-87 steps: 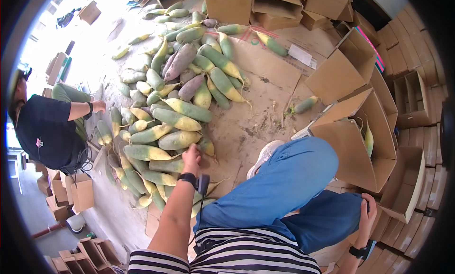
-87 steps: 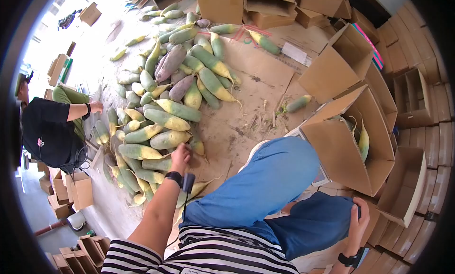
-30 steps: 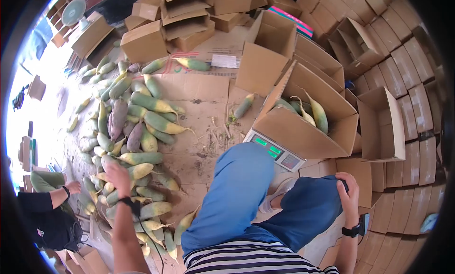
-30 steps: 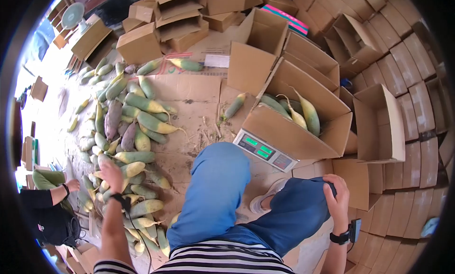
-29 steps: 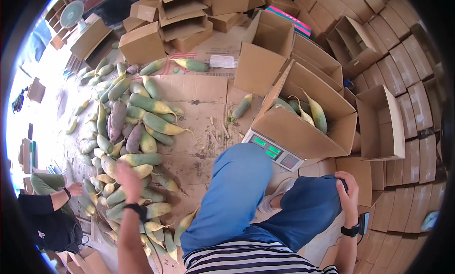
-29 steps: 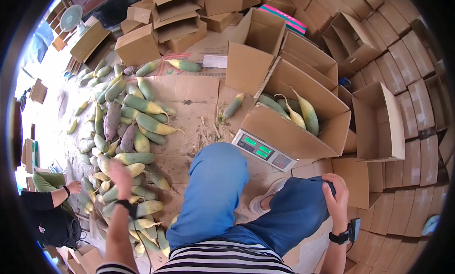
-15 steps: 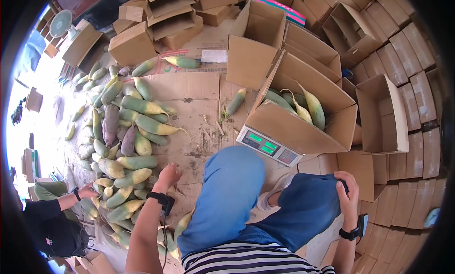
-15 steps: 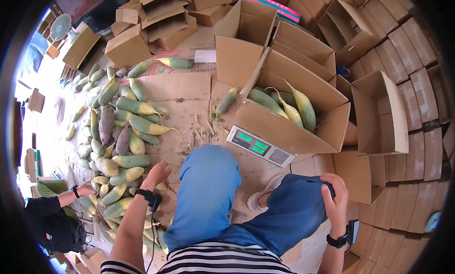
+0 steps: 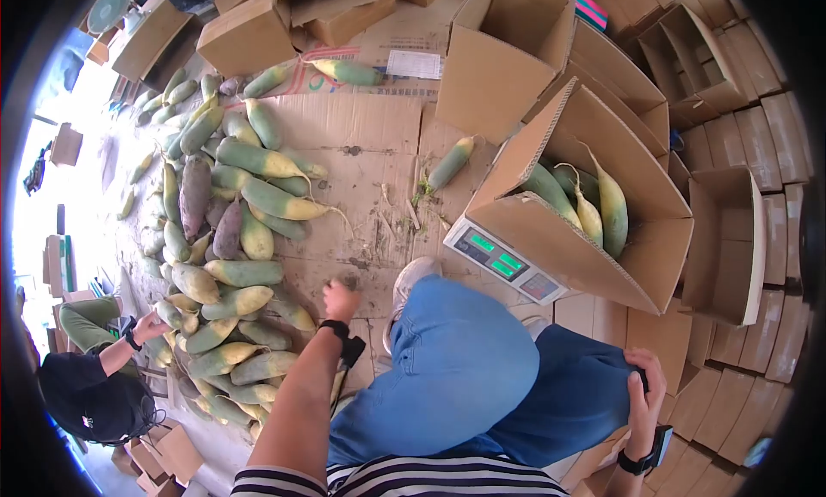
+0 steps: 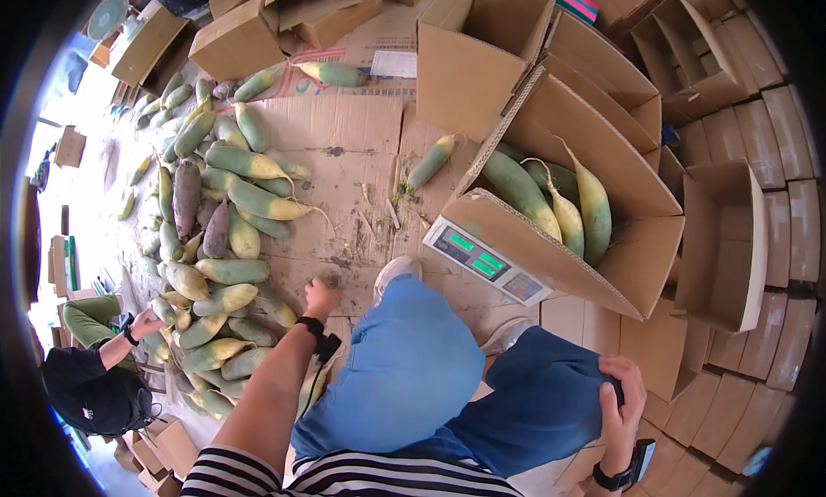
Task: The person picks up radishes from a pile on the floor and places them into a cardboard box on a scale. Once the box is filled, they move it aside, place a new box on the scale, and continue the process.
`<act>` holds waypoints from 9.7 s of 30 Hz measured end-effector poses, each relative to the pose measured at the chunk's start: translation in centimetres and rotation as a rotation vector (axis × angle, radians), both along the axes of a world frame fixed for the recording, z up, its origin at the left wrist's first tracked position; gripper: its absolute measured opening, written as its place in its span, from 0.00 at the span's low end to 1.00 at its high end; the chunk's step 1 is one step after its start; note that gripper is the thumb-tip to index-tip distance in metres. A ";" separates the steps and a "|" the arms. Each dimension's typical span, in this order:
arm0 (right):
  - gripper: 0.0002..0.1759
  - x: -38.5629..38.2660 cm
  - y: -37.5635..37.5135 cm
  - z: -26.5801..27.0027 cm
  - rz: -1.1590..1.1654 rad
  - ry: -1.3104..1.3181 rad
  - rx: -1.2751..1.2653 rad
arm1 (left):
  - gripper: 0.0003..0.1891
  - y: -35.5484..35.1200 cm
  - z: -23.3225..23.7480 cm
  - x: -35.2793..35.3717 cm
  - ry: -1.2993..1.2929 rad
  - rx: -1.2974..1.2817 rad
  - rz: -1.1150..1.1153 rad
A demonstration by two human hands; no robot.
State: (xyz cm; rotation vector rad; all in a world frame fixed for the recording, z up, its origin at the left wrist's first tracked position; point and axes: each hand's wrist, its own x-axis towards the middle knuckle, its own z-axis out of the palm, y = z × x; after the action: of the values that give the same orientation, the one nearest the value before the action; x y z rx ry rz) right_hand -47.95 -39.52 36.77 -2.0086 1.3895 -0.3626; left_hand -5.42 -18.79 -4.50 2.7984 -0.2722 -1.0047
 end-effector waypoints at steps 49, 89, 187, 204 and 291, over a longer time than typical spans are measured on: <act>0.14 -0.8 4.3 -0.3 0.073 -0.183 -0.098 | 0.20 17.2 12.0 -0.5 0.689 -0.338 0.692; 0.32 7.5 -11.3 1.9 0.081 -0.216 -0.577 | 0.38 -9.2 40.9 -9.7 -0.232 -0.936 -1.215; 0.19 -35.1 54.6 -12.6 -1.577 0.858 0.434 | 0.11 -14.4 41.1 -43.0 0.567 -0.628 -2.069; 0.57 -19.2 -14.9 -3.7 -1.127 -0.033 -0.359 | 0.23 -9.9 41.2 -11.4 -0.792 -0.696 -1.352; 0.12 14.3 -1.8 -8.6 0.784 0.520 -0.250 | 0.33 18.3 4.8 13.7 0.331 -0.735 1.366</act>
State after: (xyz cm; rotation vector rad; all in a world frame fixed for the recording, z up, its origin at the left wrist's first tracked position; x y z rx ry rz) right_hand -33.60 -41.29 28.18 -2.7870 0.7193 0.3795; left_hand 8.30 -0.49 0.34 1.4846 0.9587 -0.6921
